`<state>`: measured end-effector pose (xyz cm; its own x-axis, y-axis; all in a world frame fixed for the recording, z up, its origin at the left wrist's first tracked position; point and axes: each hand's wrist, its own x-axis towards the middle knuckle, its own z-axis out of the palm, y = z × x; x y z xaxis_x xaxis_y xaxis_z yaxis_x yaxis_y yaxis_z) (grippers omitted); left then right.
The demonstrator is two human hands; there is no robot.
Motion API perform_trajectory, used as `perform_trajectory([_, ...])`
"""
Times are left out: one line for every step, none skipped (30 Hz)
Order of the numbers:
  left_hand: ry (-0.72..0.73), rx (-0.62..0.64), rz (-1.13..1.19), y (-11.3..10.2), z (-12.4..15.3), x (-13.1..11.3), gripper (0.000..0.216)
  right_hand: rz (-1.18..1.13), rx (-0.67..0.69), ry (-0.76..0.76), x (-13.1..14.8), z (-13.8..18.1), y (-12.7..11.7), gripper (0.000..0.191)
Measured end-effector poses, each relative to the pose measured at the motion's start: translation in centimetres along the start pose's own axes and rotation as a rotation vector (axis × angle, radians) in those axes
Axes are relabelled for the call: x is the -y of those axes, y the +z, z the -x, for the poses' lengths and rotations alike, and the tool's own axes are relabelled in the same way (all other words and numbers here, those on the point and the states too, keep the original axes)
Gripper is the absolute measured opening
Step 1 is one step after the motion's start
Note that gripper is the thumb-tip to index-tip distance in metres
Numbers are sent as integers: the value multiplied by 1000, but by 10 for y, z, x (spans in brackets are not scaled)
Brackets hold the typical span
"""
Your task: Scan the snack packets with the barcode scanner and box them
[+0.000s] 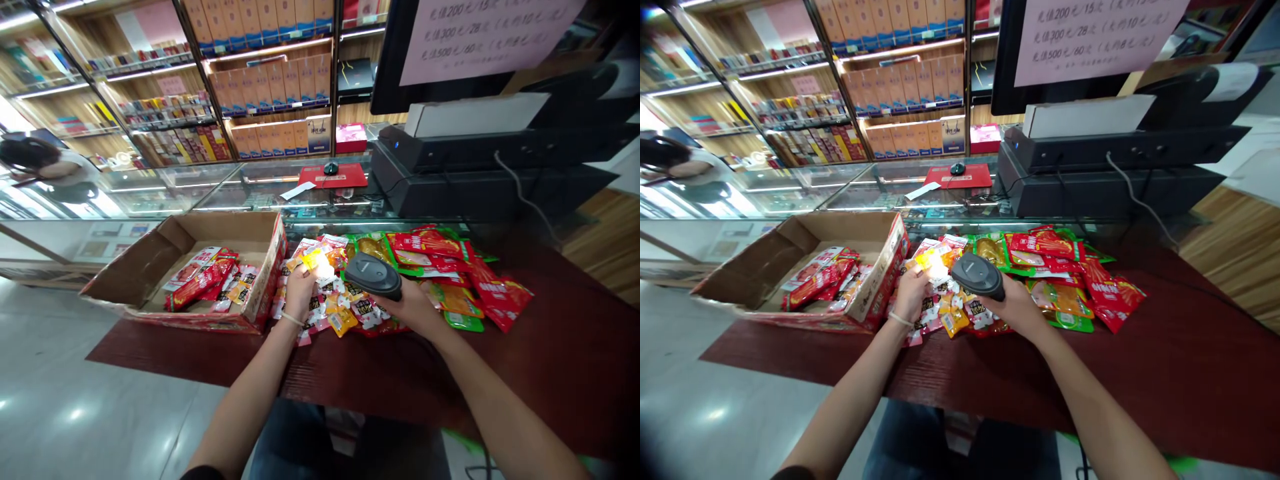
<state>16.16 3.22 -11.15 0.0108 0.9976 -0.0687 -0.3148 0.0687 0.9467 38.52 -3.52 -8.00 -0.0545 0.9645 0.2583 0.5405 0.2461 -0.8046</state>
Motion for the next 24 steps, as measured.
perform_trajectory([5,1,-6,0,0,1,30,-4,0,3,0,0,0,44])
perform_trajectory([15,10,-6,0,-1,1,30,-9,-6,10,-1,0,0,45])
perform_trajectory([29,22,1,1,0,0,31,-17,-17,17,-1,1,0,46])
perform_trajectory([48,26,13,3,0,-1,32,-26,-30,24,-1,1,0,47])
perform_trajectory([76,21,25,5,2,-2,36,-37,-44,29,-1,0,1,48])
perform_trajectory([111,9,34,7,4,-6,39,-52,-62,32,-1,0,1,49])
perform_trajectory([151,-7,38,10,6,-10,42,-71,-74,38,1,0,2,50])
perform_trajectory([194,-23,33,13,10,-16,43,-89,-83,47,2,0,3,50])
perform_trajectory([234,-30,18,15,14,-25,41,-105,-92,59,4,0,3,49])
perform_trajectory([270,-27,-4,16,19,-35,39,-119,-99,70,6,0,3,48])
perform_trajectory([305,-14,-34,17,25,-48,36,-132,-108,80,7,0,4,47])
perform_trajectory([341,2,-76,15,31,-62,33,-143,-114,81,9,1,4,47])
perform_trajectory([375,20,-128,11,36,-79,31,-156,-119,80,9,1,5,48])
perform_trajectory([418,32,-199,5,41,-95,29,-165,-123,81,9,1,6,49])
perform_trajectory([446,39,-293,-3,44,-112,28,-170,-119,84,8,1,7,51])
perform_trajectory([461,31,-383,-15,46,-127,27,-170,-116,89,7,1,9,52])
perform_trajectory([498,-32,-458,-28,46,-141,26,-167,-112,94,6,1,10,54])
perform_trajectory([544,-121,-551,-43,44,-152,25,-164,-107,95,6,1,13,55])
perform_trajectory([603,-234,-666,-58,41,-160,25,-164,-103,91,6,1,15,56])
perform_trajectory([637,-325,-803,-74,38,-165,25,-167,-100,82,6,2,17,56])
perform_trajectory([636,-358,-940,-88,35,-167,28,-175,-96,73,6,2,19,55])
perform_trajectory([622,-369,-1048,-100,32,-167,32,-183,-92,67,6,2,21,54])
perform_trajectory([595,-355,-1123,-110,29,-166,36,-191,-85,67,5,3,23,52])
perform_trajectory([569,-330,-1159,-116,28,-163,40,-199,-77,75,5,3,24,52])
